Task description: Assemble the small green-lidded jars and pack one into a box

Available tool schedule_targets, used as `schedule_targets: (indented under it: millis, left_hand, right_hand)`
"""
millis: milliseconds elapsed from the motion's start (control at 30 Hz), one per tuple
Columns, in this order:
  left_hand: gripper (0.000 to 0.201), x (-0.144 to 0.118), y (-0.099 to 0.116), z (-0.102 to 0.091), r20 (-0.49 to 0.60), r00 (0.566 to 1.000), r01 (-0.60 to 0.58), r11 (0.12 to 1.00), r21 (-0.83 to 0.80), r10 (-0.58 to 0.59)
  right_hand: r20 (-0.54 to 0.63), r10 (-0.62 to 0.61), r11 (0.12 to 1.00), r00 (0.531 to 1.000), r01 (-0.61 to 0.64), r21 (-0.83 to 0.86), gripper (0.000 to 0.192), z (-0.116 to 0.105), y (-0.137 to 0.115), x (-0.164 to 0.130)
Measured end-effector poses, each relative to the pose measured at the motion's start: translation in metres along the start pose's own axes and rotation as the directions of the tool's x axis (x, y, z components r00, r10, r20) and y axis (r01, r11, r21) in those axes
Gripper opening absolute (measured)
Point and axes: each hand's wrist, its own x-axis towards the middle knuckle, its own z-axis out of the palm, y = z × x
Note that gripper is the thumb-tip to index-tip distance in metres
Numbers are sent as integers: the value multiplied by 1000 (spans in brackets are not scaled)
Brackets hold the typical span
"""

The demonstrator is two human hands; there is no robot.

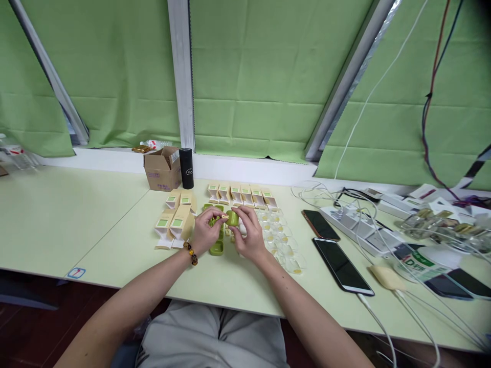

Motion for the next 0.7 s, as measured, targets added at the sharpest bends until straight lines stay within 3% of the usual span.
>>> schedule_targets:
  millis: [633, 700]
  left_hand:
    - [14, 5, -8, -7, 117, 989, 105, 991, -83, -95]
    - [24, 7, -5, -10, 143, 986, 97, 991, -87, -84]
  right_hand:
    - [61, -50, 999, 997, 51, -4, 58, -3, 2, 1]
    - [52, -34, 999, 998, 35, -30, 60, -3, 4, 2]
